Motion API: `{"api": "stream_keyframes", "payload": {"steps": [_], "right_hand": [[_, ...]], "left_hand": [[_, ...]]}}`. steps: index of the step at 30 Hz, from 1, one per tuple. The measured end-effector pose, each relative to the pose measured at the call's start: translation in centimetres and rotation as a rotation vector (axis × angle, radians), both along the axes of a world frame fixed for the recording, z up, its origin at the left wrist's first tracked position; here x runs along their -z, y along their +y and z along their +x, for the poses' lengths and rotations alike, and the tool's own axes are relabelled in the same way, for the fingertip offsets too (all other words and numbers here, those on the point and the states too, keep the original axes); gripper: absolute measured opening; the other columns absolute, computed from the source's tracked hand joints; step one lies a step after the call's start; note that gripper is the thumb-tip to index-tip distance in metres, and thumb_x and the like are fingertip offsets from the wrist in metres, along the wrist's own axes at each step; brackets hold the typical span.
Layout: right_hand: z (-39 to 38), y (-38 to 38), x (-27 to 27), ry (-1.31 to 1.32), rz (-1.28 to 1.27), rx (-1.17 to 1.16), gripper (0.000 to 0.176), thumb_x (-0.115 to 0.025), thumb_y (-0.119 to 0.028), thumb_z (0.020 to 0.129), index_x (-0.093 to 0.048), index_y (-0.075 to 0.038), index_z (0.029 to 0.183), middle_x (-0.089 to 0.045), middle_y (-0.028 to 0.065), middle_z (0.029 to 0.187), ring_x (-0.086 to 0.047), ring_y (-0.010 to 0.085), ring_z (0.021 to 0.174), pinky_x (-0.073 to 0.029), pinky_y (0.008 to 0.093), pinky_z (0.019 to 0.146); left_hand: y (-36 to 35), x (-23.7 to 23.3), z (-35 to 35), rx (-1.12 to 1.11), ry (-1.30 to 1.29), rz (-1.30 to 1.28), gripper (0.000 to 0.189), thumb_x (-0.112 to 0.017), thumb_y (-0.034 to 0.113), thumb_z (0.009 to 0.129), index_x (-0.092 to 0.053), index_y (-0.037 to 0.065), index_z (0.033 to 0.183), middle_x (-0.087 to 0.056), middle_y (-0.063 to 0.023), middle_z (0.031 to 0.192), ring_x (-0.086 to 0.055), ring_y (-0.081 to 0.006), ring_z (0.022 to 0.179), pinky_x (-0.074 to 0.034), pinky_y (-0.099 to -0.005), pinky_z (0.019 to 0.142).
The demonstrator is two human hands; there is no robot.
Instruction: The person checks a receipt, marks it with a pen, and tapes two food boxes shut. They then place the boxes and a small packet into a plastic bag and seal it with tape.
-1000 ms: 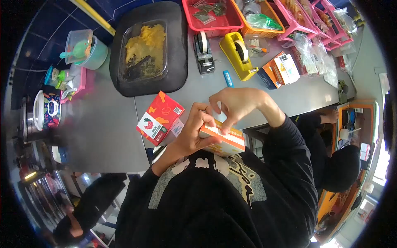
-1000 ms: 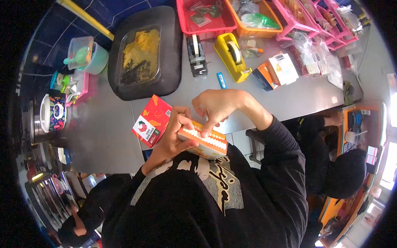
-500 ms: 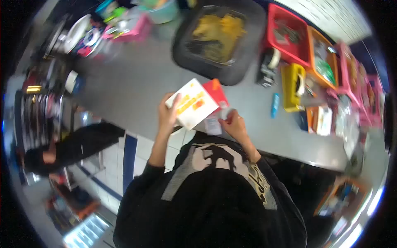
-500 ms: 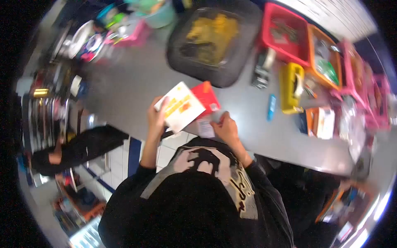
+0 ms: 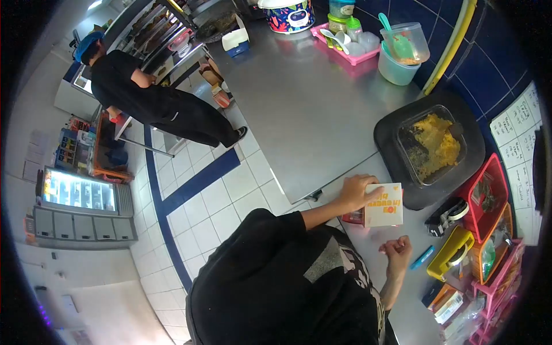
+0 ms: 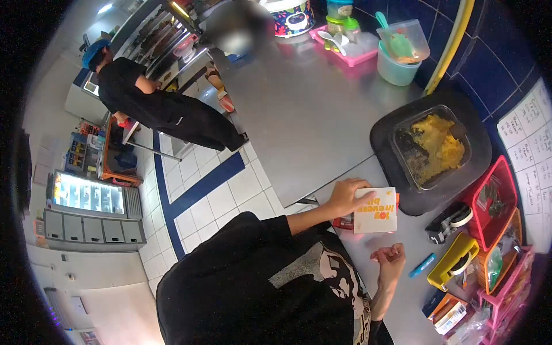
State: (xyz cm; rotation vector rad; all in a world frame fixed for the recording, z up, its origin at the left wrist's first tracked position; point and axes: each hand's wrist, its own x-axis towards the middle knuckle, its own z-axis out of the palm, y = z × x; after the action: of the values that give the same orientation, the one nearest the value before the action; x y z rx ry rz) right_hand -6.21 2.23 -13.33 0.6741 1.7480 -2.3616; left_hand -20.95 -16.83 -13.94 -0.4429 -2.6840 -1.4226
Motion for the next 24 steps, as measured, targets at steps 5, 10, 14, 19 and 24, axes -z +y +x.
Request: {"api": "stream_keyframes", "payload": {"steps": [5, 10, 14, 19, 24], "right_hand": [[1.0, 1.0, 4.0, -0.150, 0.309, -0.013, 0.029, -0.059, 0.000, 0.083, -0.034, -0.008, 0.097, -0.059, 0.0143, 0.080, -0.064, 0.0226, 0.067, -0.056, 0.0319, 0.057], [-1.6, -2.9, 5.9, -0.305, -0.009, 0.033, 0.041, -0.066, -0.003, 0.080, -0.036, -0.008, 0.106, -0.059, 0.0175, 0.096, -0.064, 0.0222, 0.073, -0.055, 0.0306, 0.054], [-2.4, -4.2, 7.9, -0.092, 0.231, 0.078, 0.065, -0.072, 0.005, 0.069, -0.035, -0.005, 0.122, -0.058, 0.0083, 0.086, -0.059, 0.0139, 0.063, -0.053, 0.0264, 0.051], [-0.2, -0.2, 7.9, -0.185, 0.136, -0.035, 0.051, -0.071, 0.009, 0.068, -0.042, -0.008, 0.107, -0.058, 0.0059, 0.080, -0.060, 0.0143, 0.069, -0.049, 0.0228, 0.054], [2.3, 2.8, -7.4, 0.306, 0.013, 0.019, 0.039, -0.063, 0.013, 0.073, -0.043, -0.008, 0.098, -0.058, 0.0044, 0.083, -0.058, 0.0126, 0.077, -0.050, 0.0232, 0.071]], "left_hand": [[0.9, 0.1, 1.5, -0.067, 0.040, -0.032, 0.031, -0.058, 0.041, 0.086, -0.066, 0.011, 0.089, -0.066, -0.0053, 0.088, -0.062, -0.0276, 0.081, -0.042, -0.0422, 0.071], [-0.1, 0.0, -0.3, 0.081, -0.031, 0.045, 0.037, -0.056, 0.040, 0.089, -0.065, 0.004, 0.091, -0.067, -0.0136, 0.084, -0.062, -0.0339, 0.078, -0.048, -0.0405, 0.073], [0.0, 0.5, -1.5, 0.258, 0.040, 0.050, 0.039, -0.055, 0.038, 0.089, -0.063, 0.000, 0.095, -0.066, -0.0198, 0.090, -0.063, -0.0351, 0.083, -0.048, -0.0418, 0.075], [-0.1, -0.4, -2.0, 0.325, -0.084, 0.034, 0.038, -0.055, 0.035, 0.090, -0.061, -0.001, 0.100, -0.065, -0.0209, 0.094, -0.061, -0.0366, 0.087, -0.047, -0.0423, 0.079], [0.3, 0.9, -0.7, 0.242, -0.036, 0.046, 0.033, -0.053, 0.030, 0.091, -0.061, -0.001, 0.098, -0.063, -0.0202, 0.095, -0.060, -0.0356, 0.094, -0.045, -0.0419, 0.085]]}}
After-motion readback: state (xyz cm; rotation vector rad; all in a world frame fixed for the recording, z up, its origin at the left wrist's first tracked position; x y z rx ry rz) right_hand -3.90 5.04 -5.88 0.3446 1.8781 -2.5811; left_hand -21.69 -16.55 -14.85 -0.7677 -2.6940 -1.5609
